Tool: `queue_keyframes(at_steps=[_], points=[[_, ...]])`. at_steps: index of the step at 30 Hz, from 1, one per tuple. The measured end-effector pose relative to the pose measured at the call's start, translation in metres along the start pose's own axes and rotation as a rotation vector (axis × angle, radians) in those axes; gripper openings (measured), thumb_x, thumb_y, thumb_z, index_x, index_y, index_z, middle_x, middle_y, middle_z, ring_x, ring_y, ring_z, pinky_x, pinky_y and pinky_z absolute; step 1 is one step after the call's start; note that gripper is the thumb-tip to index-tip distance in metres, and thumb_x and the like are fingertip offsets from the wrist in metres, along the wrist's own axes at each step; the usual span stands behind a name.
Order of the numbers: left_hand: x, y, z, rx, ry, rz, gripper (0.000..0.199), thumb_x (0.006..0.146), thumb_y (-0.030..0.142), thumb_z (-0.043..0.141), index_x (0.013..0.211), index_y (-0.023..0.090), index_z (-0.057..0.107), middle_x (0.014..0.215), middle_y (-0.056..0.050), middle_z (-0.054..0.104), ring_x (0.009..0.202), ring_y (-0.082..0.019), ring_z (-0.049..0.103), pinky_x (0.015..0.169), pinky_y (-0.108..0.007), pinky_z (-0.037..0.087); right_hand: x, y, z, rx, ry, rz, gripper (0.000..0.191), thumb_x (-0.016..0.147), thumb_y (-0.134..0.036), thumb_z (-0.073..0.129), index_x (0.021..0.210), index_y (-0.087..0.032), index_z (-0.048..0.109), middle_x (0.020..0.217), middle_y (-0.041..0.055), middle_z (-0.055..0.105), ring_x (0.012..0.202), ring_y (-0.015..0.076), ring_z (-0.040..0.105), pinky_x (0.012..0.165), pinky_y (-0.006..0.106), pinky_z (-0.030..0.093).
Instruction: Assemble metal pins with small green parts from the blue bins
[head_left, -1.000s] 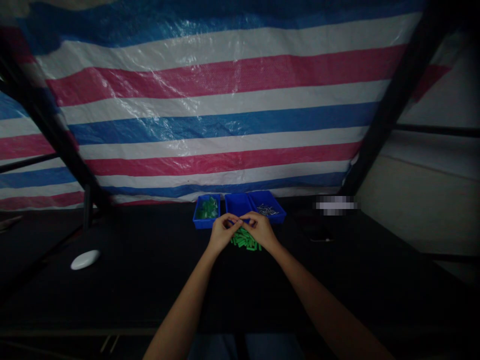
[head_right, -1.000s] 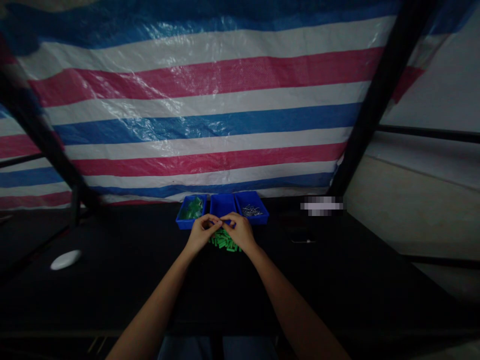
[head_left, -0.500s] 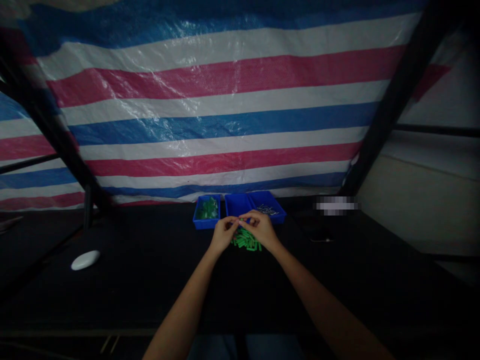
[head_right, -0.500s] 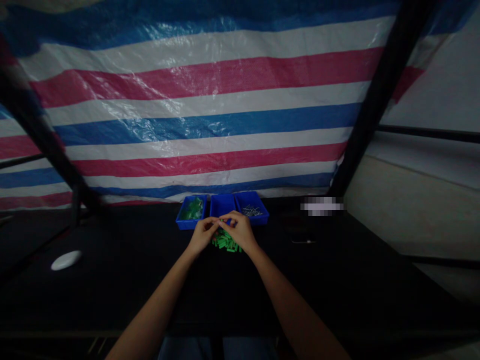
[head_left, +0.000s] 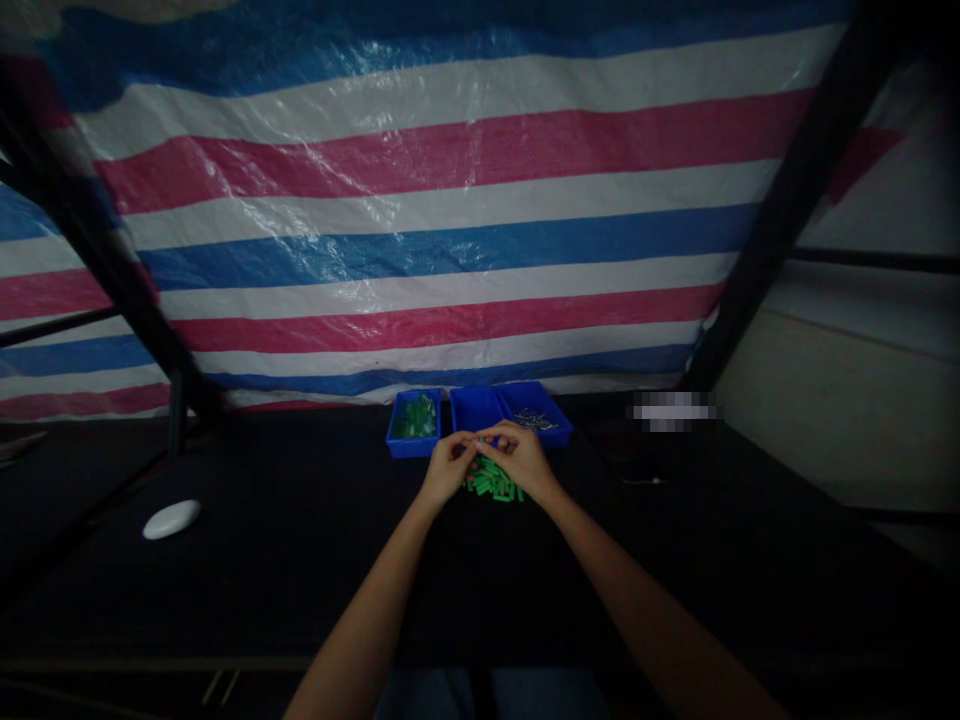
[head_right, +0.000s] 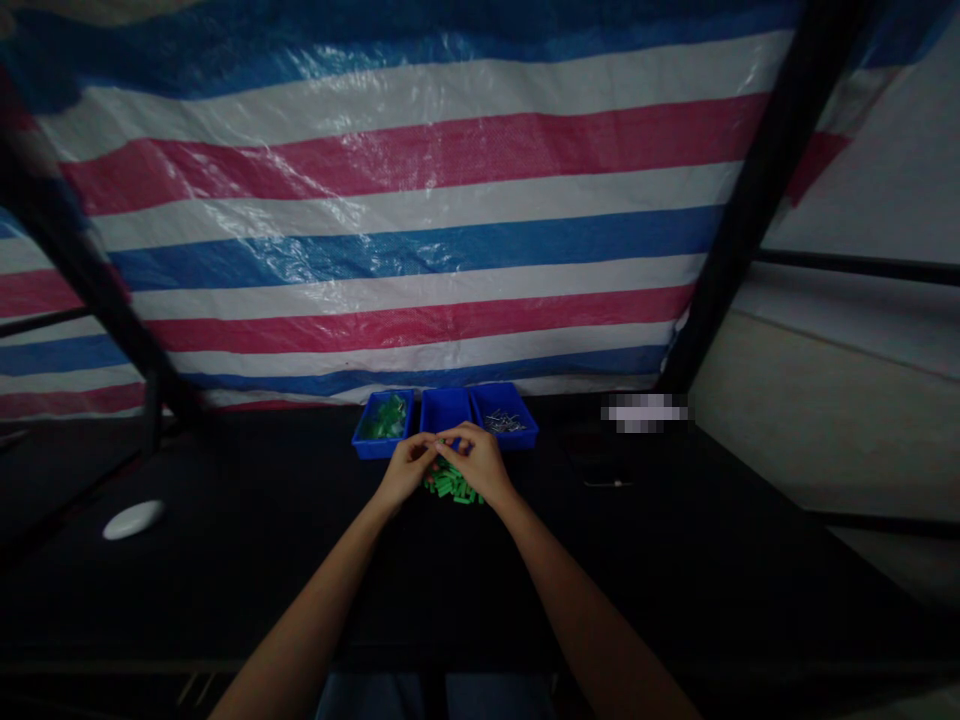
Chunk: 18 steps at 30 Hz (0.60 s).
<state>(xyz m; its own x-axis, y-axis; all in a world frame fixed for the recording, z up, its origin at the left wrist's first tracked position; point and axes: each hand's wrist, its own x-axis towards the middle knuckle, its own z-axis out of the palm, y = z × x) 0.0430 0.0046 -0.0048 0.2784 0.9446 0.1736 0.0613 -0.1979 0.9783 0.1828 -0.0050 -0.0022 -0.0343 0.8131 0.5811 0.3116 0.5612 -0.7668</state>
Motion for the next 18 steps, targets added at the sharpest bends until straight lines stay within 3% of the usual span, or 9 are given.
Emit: queue_keyframes(at_steps=[18], points=[[0.000,0.008,-0.003,0.010,0.039,0.048,0.034,0.069,0.043,0.057,0.085,0.012,0.059,0.066,-0.001,0.053,0.048,-0.006,0.046,0.037,-0.015,0.036,0.002,0.012,-0.003,0.043,0.032,0.074,0.026,0.067,-0.036,0.060,0.081,-0.015,0.066,0.066,0.0028,0.062,0.051,0.0098,0.048,0.047,0.021,0.038]])
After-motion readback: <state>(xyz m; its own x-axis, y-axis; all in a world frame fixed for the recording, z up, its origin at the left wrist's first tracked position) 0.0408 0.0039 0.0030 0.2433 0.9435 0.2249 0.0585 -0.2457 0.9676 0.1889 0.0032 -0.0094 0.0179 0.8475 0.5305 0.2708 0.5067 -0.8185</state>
